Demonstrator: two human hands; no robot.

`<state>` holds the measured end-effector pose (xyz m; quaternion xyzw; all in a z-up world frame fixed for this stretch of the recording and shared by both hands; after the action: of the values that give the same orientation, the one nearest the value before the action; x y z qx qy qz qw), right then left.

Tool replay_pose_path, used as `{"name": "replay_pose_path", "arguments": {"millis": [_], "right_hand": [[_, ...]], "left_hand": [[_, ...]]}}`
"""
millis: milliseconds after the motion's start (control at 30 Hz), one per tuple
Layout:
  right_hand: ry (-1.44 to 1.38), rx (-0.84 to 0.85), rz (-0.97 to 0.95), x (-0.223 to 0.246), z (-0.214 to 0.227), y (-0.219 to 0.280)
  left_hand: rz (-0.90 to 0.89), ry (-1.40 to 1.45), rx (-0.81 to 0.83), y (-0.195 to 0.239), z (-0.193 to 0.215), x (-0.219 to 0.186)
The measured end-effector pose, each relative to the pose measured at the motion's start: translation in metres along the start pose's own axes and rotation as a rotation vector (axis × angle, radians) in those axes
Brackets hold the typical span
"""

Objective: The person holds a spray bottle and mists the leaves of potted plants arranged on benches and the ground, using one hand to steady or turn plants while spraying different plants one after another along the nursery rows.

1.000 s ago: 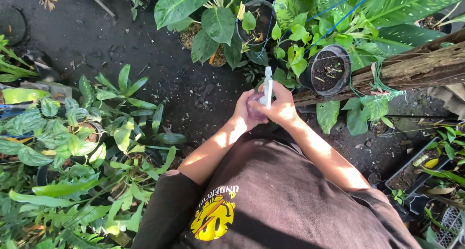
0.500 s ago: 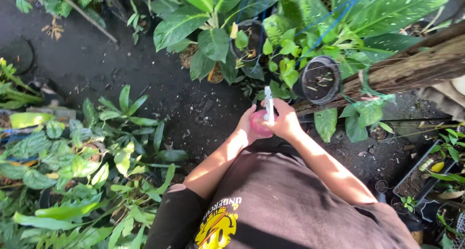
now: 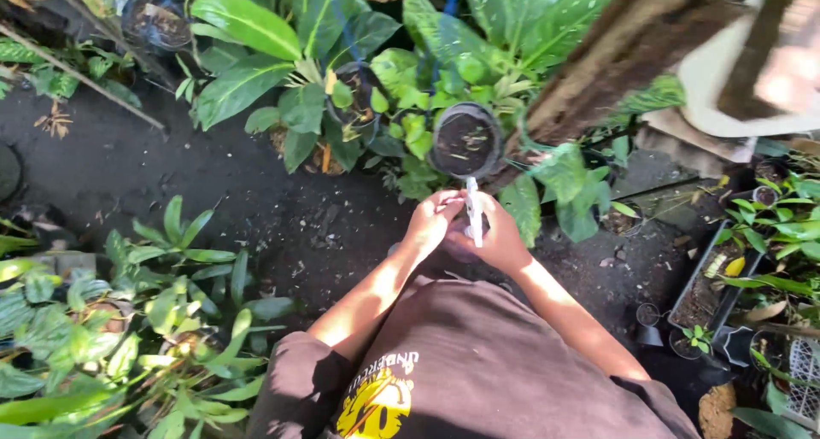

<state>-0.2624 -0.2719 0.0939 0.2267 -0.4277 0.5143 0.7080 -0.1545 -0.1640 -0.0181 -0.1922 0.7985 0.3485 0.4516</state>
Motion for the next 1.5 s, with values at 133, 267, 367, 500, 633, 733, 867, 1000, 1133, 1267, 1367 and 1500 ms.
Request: {"name": "replay_pose_path", "arguments": {"millis": [133,267,367,500,633,733,867,1000,1133,1267,1367,1500], "right_hand": [[0.011,-0.003,0.055,-0.029,0.043,0.032],[0.035,-0.031,-0.057,-0.049,0.085,0.062],[0.067,-0.039,-0.057,-0.072,0.104,0.078],[0.021,-0.078,-0.076,-0.09,0.123,0.096],[-0.043,-0.072,-0.029,-0.08,0.132,0.097],[-0.048,-0.015,-0.039,-0.064,0.134,0.094],[-0.171,-0.004,-0.034,-0.043,0.122,0.071],[-0.461,0.046,0.073,0.007,0.101,0.033],[-0.442,0.061,0.129,0.059,0.083,-0.018],[-0.406,0.026,0.172,0.097,0.05,-0.084],[-0.393,-0.079,0.161,0.144,0.033,-0.131],[-0.384,-0.214,0.166,0.205,0.032,-0.186]], "left_hand": [[-0.26,-0.293,0.008,0.026,-0.043,-0.027],[-0.3,-0.429,-0.057,0.053,-0.088,-0.045],[-0.238,-0.317,-0.051,0.065,-0.112,-0.037],[-0.215,-0.406,-0.057,0.07,-0.139,-0.008],[-0.289,-0.341,-0.008,0.077,-0.157,-0.018],[-0.201,-0.452,0.008,0.093,-0.163,-0.059],[-0.314,-0.496,-0.027,0.104,-0.14,-0.092],[-0.494,-0.37,0.009,0.106,-0.09,-0.108],[-0.501,-0.364,0.091,0.097,-0.047,-0.142],[-0.569,-0.272,0.217,0.079,-0.006,-0.197],[-0.59,-0.245,0.32,0.061,0.025,-0.238],[-0.576,-0.232,0.412,0.043,0.054,-0.288]]}}
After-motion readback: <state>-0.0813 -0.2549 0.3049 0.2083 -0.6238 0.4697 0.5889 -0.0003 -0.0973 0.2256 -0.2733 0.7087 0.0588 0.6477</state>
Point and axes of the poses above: each hand's wrist, its own y-axis away from the middle knuckle, its own z-axis out of the back of the hand, x = y × z, the point moved 1 cm from there along -y, towards the middle knuckle, and after that the axes turned 1 degree about y, right-handed, at the moved point
